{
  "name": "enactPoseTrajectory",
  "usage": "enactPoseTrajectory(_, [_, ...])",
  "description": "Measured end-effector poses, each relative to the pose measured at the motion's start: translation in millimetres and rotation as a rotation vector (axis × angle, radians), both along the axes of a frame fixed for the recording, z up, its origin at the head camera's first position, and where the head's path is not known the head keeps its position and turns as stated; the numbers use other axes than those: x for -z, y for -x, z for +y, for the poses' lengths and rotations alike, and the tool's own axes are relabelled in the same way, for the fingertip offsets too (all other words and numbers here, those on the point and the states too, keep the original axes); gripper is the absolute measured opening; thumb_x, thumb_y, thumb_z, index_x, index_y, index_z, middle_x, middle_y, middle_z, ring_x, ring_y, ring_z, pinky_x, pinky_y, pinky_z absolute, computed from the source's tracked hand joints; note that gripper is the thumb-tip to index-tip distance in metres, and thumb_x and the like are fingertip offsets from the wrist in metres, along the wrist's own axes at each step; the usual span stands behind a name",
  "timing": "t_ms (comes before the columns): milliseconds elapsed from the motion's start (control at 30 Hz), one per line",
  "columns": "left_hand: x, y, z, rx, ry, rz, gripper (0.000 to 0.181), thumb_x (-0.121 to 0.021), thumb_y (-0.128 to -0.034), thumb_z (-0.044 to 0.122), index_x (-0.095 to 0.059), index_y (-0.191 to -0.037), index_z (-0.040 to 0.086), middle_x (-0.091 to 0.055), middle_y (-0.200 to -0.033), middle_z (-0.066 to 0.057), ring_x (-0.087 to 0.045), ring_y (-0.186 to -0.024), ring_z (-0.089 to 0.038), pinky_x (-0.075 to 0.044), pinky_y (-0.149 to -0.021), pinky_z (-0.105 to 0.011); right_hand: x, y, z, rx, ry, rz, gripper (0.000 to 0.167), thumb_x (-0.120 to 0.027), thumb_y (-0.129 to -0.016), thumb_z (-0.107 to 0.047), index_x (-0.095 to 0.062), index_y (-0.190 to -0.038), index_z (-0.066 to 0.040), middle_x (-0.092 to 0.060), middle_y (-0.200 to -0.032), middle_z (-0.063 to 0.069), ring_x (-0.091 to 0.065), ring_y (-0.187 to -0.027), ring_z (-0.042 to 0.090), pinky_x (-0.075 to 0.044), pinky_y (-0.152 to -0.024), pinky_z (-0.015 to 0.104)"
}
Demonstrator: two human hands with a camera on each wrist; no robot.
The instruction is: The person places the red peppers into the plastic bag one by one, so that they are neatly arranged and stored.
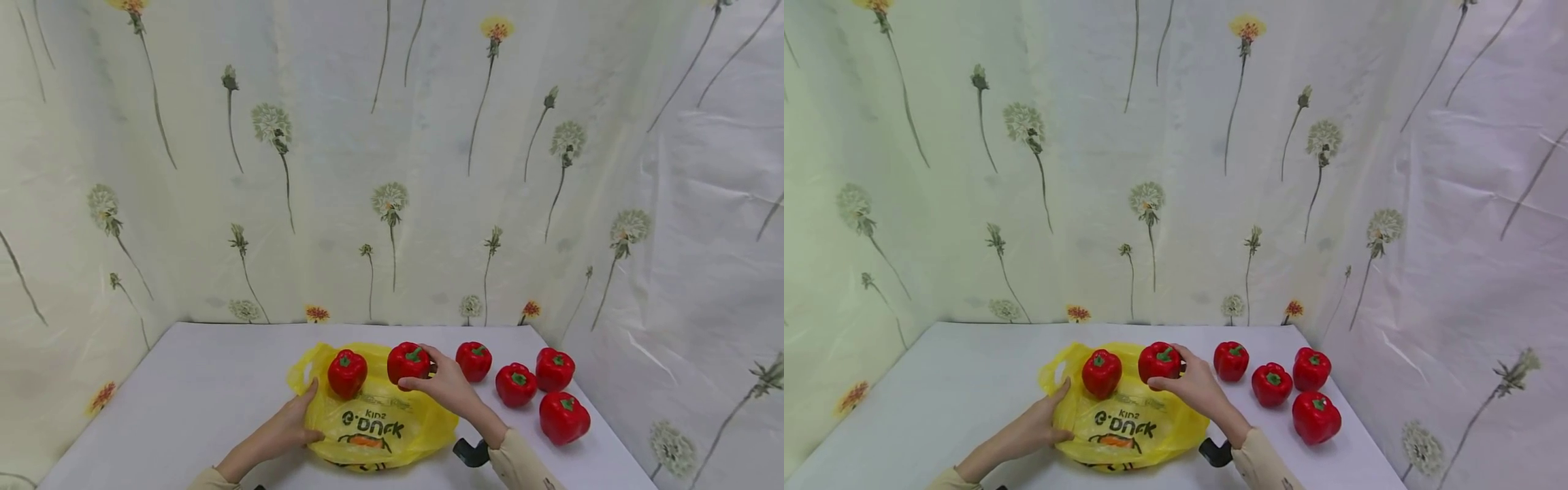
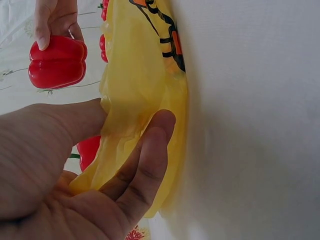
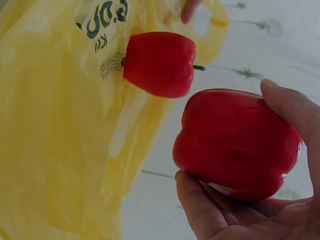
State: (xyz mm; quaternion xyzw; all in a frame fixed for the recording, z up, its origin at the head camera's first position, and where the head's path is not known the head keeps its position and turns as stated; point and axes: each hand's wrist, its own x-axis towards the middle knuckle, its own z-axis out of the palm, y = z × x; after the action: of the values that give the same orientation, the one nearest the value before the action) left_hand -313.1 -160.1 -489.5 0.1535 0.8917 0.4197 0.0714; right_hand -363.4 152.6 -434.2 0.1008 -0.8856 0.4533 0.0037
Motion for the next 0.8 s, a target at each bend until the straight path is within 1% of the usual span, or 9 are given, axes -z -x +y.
enactPoseTrajectory(67, [-0.4, -0.4, 0.5, -0.004, 0.021, 0.017, 0.104, -0.083, -0.0725, 0.013, -0.016, -0.149, -0.012, -0.026, -0.151, -0.035, -0.059, -0.112, -0.032, -0.055, -0.084, -0.039, 1.3, 0.7, -1, -0.004, 0.003, -0.003, 0.091, -0.082, -0.068, -0.052, -0.046, -0.142, -0.013, -0.065, -0.121, 0.005, -0.060, -0.101, 0.020, -0.057, -0.080, 0.034])
enactPoseTrajectory(100, [-0.4, -0.6, 0.9, -0.006, 0.027, 0.023, 0.104, -0.083, -0.0724, 0.013, -0.017, -0.149, -0.012, -0.027, -0.151, -0.034, -0.055, -0.117, -0.035, -0.053, -0.089, -0.042, 1.8, 0.9, -1, -0.006, 0.005, -0.004, 0.092, -0.082, -0.068, -0.052, -0.046, -0.142, -0.013, -0.065, -0.121, 0.005, -0.060, -0.100, 0.020, -0.057, -0.080, 0.034])
enactPoseTrajectory(133, [-0.3, -0.8, 1.1, -0.009, 0.037, 0.032, 0.104, -0.083, -0.0721, 0.014, -0.017, -0.148, -0.012, -0.027, -0.151, -0.034, -0.048, -0.126, -0.037, -0.050, -0.095, -0.046, 2.1, 1.0, -2, -0.008, 0.005, -0.006, 0.092, -0.082, -0.068, -0.052, -0.046, -0.142, -0.013, -0.065, -0.121, 0.005, -0.060, -0.101, 0.020, -0.057, -0.081, 0.034])
enactPoseTrajectory(167, [-0.4, -1.2, 1.2, -0.009, 0.039, 0.036, 0.104, -0.083, -0.0721, 0.014, -0.018, -0.148, -0.012, -0.027, -0.151, -0.034, -0.045, -0.129, -0.039, -0.047, -0.099, -0.049, 2.7, 1.2, -2, -0.012, -0.002, -0.001, 0.092, -0.082, -0.068, -0.053, -0.046, -0.142, -0.012, -0.065, -0.121, 0.005, -0.060, -0.101, 0.020, -0.057, -0.081, 0.034])
enactPoseTrajectory(300, [-0.1, -2.1, 1.5, -0.003, 0.032, 0.045, 0.103, -0.083, -0.0721, 0.012, -0.018, -0.148, -0.012, -0.027, -0.150, -0.034, -0.042, -0.132, -0.044, -0.043, -0.102, -0.052, 5.5, 3.5, -6, -0.014, -0.044, 0.011, 0.092, -0.081, -0.067, -0.055, -0.047, -0.141, -0.012, -0.066, -0.120, 0.006, -0.061, -0.100, 0.020, -0.057, -0.080, 0.034])
enactPoseTrajectory(367, [0.1, -2.7, 1.8, -0.001, 0.026, 0.048, 0.103, -0.083, -0.0719, 0.012, -0.018, -0.148, -0.013, -0.027, -0.150, -0.035, -0.037, -0.134, -0.047, -0.038, -0.105, -0.055, 7.7, 5.4, -7, -0.030, -0.053, 0.015, 0.091, -0.081, -0.068, -0.054, -0.047, -0.141, -0.011, -0.066, -0.120, 0.006, -0.062, -0.099, 0.020, -0.057, -0.078, 0.034])
enactPoseTrajectory(433, [0.4, -3.2, 2.2, 0.002, 0.021, 0.052, 0.102, -0.083, -0.0717, 0.011, -0.018, -0.147, -0.014, -0.027, -0.150, -0.035, -0.036, -0.134, -0.048, -0.036, -0.106, -0.056, 9.5, 7.2, -9, -0.050, -0.042, 0.009, 0.089, -0.081, -0.070, -0.052, -0.046, -0.141, -0.010, -0.066, -0.120, 0.007, -0.062, -0.098, 0.020, -0.057, -0.077, 0.033])
enactPoseTrajectory(600, [0.6, -3.9, 2.8, 0.010, 0.023, 0.063, 0.102, -0.083, -0.0716, 0.011, -0.018, -0.147, -0.015, -0.028, -0.149, -0.035, -0.037, -0.134, -0.047, -0.036, -0.106, -0.056, 12.0, 10.8, -15, -0.091, -0.012, -0.006, 0.087, -0.080, -0.073, -0.048, -0.045, -0.140, -0.007, -0.065, -0.121, 0.010, -0.063, -0.094, 0.019, -0.058, -0.077, 0.033])
enactPoseTrajectory(800, [-1.4, -3.2, 3.1, 0.009, 0.030, 0.066, 0.102, -0.083, -0.0717, 0.011, -0.019, -0.146, -0.015, -0.027, -0.150, -0.035, -0.037, -0.134, -0.047, -0.037, -0.106, -0.056, 15.8, 15.8, -22, -0.105, -0.035, -0.005, 0.088, -0.079, -0.073, -0.051, -0.044, -0.140, -0.005, -0.062, -0.125, 0.013, -0.063, -0.099, 0.021, -0.058, -0.082, 0.037])
